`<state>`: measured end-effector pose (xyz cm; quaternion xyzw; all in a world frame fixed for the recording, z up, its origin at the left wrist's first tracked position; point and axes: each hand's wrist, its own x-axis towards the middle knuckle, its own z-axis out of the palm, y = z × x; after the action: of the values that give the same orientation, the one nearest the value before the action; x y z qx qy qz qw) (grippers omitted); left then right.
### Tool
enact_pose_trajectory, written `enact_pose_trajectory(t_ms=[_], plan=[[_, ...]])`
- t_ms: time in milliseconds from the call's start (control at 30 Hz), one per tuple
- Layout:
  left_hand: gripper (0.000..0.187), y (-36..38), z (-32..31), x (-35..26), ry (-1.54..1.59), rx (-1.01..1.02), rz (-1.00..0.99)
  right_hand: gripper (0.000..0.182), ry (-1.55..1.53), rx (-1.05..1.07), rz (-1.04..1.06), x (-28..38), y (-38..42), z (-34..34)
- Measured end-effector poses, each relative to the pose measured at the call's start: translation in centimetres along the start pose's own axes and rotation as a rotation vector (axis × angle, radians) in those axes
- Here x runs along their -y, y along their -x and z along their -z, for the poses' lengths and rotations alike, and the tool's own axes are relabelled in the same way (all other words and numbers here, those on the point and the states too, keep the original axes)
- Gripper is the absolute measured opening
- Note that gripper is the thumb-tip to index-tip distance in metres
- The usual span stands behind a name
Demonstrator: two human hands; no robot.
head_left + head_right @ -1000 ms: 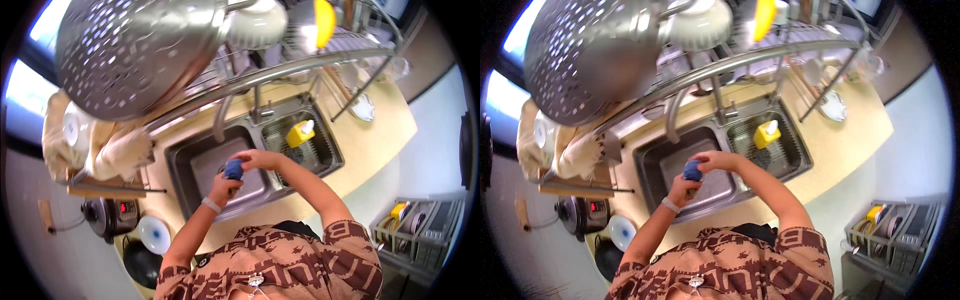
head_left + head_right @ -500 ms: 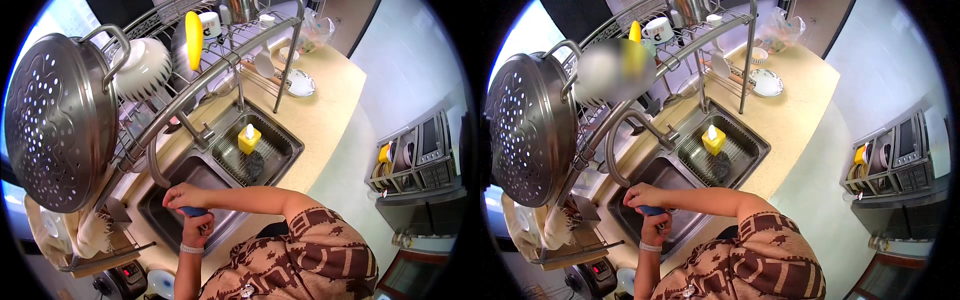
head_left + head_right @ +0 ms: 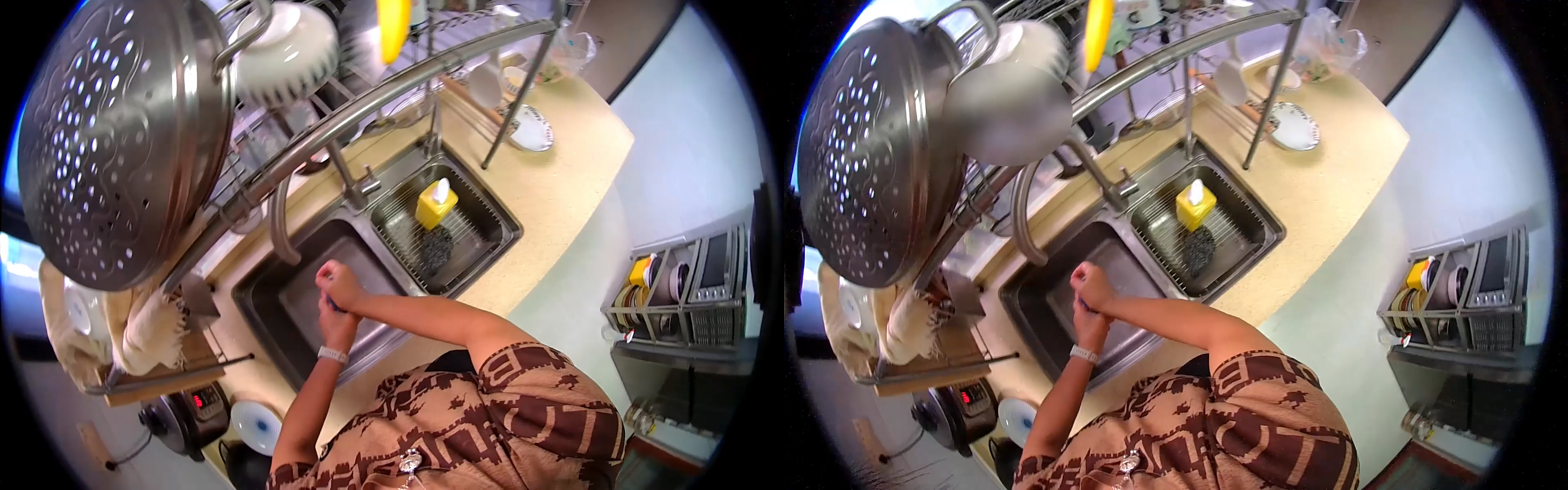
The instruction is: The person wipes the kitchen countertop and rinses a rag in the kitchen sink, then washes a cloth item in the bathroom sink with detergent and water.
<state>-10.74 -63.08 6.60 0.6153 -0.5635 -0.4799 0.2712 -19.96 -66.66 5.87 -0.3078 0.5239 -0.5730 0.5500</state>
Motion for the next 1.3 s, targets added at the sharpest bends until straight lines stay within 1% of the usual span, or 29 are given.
enact_pose_trajectory(t_ms=[67, 100, 167, 200, 233, 300, 333, 400, 433, 467, 500, 533, 567, 600, 667, 700, 733, 767, 800, 833, 867, 933, 1000, 1033, 1100, 1133, 1167, 1267, 1300], plan=[[0.065, 0.8, 0.1, -1.9, -0.301, 0.007, -0.067, 0.012, 0.098, -0.159, 0.045, -1.7, -0.6, 0.0], [0.066, 0.5, -0.1, -1.1, -0.307, 0.006, -0.079, 0.012, 0.096, -0.14, 0.032, -2.1, -0.6, -0.1], [0.065, 0.2, -0.3, 0.2, -0.317, -0.007, -0.086, 0.01, 0.071, -0.238, -0.031, -2.5, -0.8, -0.2], [0.065, 0.0, -0.5, 0.1, -0.325, -0.007, -0.11, 0.01, 0.071, -0.228, -0.037, -2.5, -0.9, -0.2], [0.065, 0.1, -0.6, -0.2, -0.4, -0.002, -0.05, 0.01, 0.092, -0.26, -0.05, -2.6, -0.8, -0.1], [0.065, -0.4, -1.0, -0.1, -0.423, 0.005, -0.026, 0.01, 0.107, -0.336, -0.063, -2.6, -0.7, -0.2], [0.065, -0.5, -1.1, 0.2, -0.444, 0.014, -0.01, 0.01, 0.108, -0.327, -0.069, -4.4, -1.1, 0.0], [0.069, -1.2, -2.0, 2.6, -0.491, 0.031, 0.011, 0.01, 0.164, -0.432, -0.112, -7.8, -2.5, 0.6], [0.074, -1.7, -2.3, 3.1, -0.536, 0.058, 0.02, 0.019, 0.046, -0.387, -0.233, -8.0, -2.2, 1.2], [0.074, -1.6, -2.5, 3.8, -0.536, 0.05, 0.028, 0.019, 0.048, -0.377, -0.236, -8.7, -2.1, 1.6], [0.078, -1.4, -2.5, 4.2, -0.432, 0.01, -0.035, 0.025, -0.014, -0.375, -0.254, -10.9, -2.8, 2.3], [0.083, -1.3, -2.5, 4.8, -0.329, -0.029, -0.094, 0.033, -0.075, -0.372, -0.276, -8.5, -2.1, 2.4], [0.102, -2.1, -2.2, 5.4, -0.156, 0.049, 0.089, 0.049, -0.152, -0.308, -0.436, -6.1, -0.7, 3.2], [0.102, -2.1, -1.6, 4.2, -0.154, 0.04, 0.097, 0.049, -0.148, -0.298, -0.443, -6.0, -0.1, 4.4], [0.124, -0.9, -0.1, 0.9, 0.054, 0.276, 0.169, 0.056, -0.264, 0.186, -0.351, -6.2, 1.3, 6.9], [0.125, -1.3, 0.1, 2.6, -0.017, 0.305, 0.091, 0.059, -0.113, 0.231, -0.306, -5.7, 1.1, 8.3], [0.125, -1.4, 0.4, 3.9, -0.017, 0.299, 0.093, 0.057, 0.032, 0.104, -0.157, -5.7, 0.9, 8.9], [0.119, -1.1, 0.8, 5.3, -0.073, 0.257, -0.023, 0.052, 0.223, -0.054, -0.108, -5.4, 0.0, 10.0], [0.113, -0.8, 1.2, 6.1, -0.128, 0.213, -0.138, 0.049, 0.297, -0.223, -0.007, -2.5, -0.6, 10.7], [0.097, 0.7, 2.5, 3.2, -0.028, 0.251, 0.085, 0.05, 0.369, -0.428, 0.087, -5.0, -3.7, 13.3], [0.097, 1.1, 3.1, 4.2, -0.027, 0.244, 0.089, 0.059, 0.345, -0.611, 0.006, -0.7, -4.4, 14.0], [0.081, 2.7, 5.0, 7.5, 0.025, 0.214, 0.227, 0.076, 0.335, -0.764, 0.194, 1.7, -8.0, 17.1], [0.073, 5.0, 6.4, 9.2, -0.054, 0.116, 0.229, 0.085, 0.732, -0.953, 0.341, 1.2, -12.0, 19.0], [0.073, 5.9, 7.0, 10.6, -0.055, 0.115, 0.225, 0.085, 0.729, -0.954, 0.343, 1.4, -13.4, 19.7], [0.064, 7.4, 8.2, 13.6, -0.19, 0.091, 0.267, 0.093, 1.197, -0.789, 0.037, 1.5, -15.9, 20.8], [0.064, 8.3, 8.8, 14.2, -0.194, 0.088, 0.263, 0.093, 1.192, -0.791, 0.039, 0.5, -17.5, 22.0], [0.061, 9.0, 9.4, 14.6, -0.207, 0.07, 0.284, 0.094, 1.288, -0.781, 0.056, -1.2, -19.4, 23.4], [0.054, 10.7, 10.9, 13.4, -0.248, 0.028, 0.321, 0.099, 1.234, -0.799, -0.043, -0.7, -20.8, 24.2], [0.051, 11.0, 11.2, 13.1, -0.274, 0.006, 0.336, 0.098, 1.223, -0.772, -0.128, 0.3, -20.0, 23.5]])
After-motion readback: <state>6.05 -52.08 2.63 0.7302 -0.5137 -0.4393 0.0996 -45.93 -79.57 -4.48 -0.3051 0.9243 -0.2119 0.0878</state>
